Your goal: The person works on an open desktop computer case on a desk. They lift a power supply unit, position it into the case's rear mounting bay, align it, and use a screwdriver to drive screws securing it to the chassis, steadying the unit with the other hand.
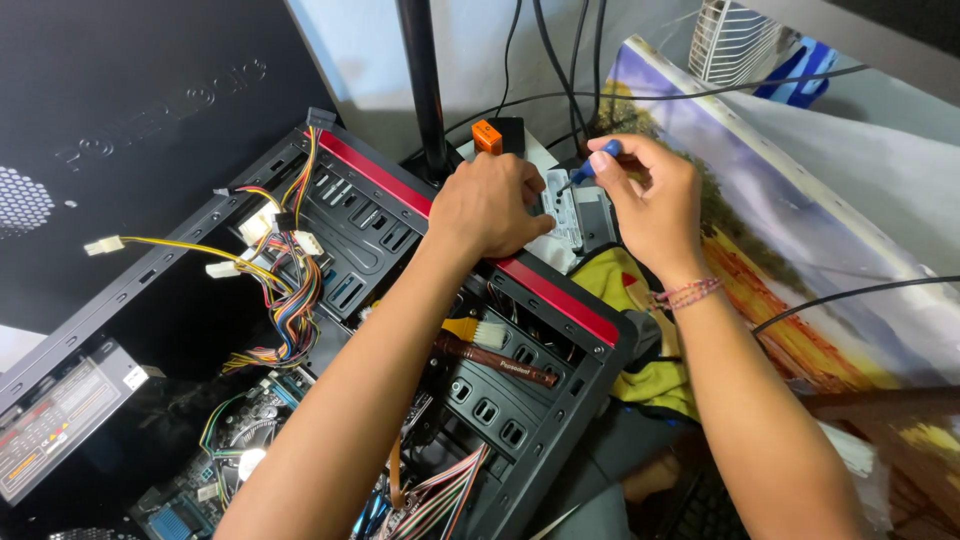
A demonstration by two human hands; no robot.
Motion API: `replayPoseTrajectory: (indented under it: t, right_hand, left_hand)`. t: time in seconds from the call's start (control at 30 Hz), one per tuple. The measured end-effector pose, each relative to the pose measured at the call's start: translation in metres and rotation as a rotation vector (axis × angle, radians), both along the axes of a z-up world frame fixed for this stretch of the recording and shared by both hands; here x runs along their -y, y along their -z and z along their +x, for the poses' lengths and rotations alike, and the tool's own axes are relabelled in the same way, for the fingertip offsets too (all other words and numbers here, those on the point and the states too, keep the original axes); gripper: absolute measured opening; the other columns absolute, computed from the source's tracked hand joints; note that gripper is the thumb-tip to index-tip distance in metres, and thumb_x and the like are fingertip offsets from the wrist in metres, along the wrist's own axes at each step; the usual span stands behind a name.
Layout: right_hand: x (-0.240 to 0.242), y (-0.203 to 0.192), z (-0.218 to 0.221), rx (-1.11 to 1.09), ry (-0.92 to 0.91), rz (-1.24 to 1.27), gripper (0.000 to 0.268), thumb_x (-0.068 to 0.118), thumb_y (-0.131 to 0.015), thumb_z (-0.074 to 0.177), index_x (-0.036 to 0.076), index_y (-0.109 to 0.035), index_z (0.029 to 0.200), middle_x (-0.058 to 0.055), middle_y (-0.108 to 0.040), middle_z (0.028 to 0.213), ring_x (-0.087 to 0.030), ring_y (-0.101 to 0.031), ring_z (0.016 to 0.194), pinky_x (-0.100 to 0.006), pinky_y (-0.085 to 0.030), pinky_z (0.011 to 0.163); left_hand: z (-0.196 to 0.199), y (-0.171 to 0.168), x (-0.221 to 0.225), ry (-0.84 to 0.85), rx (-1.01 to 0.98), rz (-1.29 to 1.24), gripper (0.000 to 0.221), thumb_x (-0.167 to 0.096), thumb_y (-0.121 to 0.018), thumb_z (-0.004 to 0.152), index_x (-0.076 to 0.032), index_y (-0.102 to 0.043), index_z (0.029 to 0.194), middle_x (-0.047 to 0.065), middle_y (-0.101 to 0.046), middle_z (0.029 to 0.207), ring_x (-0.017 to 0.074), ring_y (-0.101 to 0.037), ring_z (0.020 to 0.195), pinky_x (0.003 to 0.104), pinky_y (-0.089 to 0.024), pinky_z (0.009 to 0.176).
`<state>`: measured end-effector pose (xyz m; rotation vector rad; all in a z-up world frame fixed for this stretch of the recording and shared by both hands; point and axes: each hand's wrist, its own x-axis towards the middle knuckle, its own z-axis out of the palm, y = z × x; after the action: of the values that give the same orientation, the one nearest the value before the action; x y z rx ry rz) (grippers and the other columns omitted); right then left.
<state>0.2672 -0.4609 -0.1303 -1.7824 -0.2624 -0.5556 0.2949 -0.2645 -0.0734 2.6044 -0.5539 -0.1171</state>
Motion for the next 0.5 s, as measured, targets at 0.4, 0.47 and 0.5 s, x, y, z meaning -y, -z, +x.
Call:
replayPoseTrajectory:
  t: [0.4, 0.47, 0.5]
  right_hand:
    - [-0.015, -0.063, -0.069, 0.058, -0.069, 0.046, 0.023, 0.014, -0.065, 0.106, -0.005, -0.068, 0.119, -0.006, -0.071, 0.103, -0.01, -0.069, 0.092, -0.025, -0.059, 0.086]
    - [-0.019, -0.068, -0.08, 0.069, -0.074, 0.041, 0.023, 0.014, -0.064, 0.106, -0.005, -0.068, 0.119, -0.006, -0.071, 0.103, -0.01, -0.07, 0.092, -0.025, -0.06, 0.086]
    - [-0.022, -0.071, -0.085, 0.074, -0.08, 0.039, 0.022, 0.014, -0.064, 0.106, -0.004, -0.068, 0.119, -0.006, -0.071, 0.103, -0.01, -0.07, 0.092, -0.026, -0.06, 0.086]
  left_hand:
    - [-0.022, 0.015, -0.015, 0.258, 0.323, -0.427, 0.021, -0.029, -0.08, 0.086, -0.01, -0.081, 0.095, 0.01, -0.077, 0.083, 0.0241, -0.075, 0.07, 0.034, -0.059, 0.066]
    - [-0.042, 0.007, -0.015, 0.263, 0.317, -0.437, 0.021, -0.029, -0.081, 0.086, -0.009, -0.081, 0.093, 0.011, -0.076, 0.079, 0.0248, -0.073, 0.067, 0.035, -0.058, 0.065]
    - [-0.053, 0.002, -0.015, 0.266, 0.303, -0.444, 0.022, -0.03, -0.081, 0.086, -0.008, -0.081, 0.091, 0.012, -0.075, 0.074, 0.0256, -0.072, 0.063, 0.035, -0.056, 0.063]
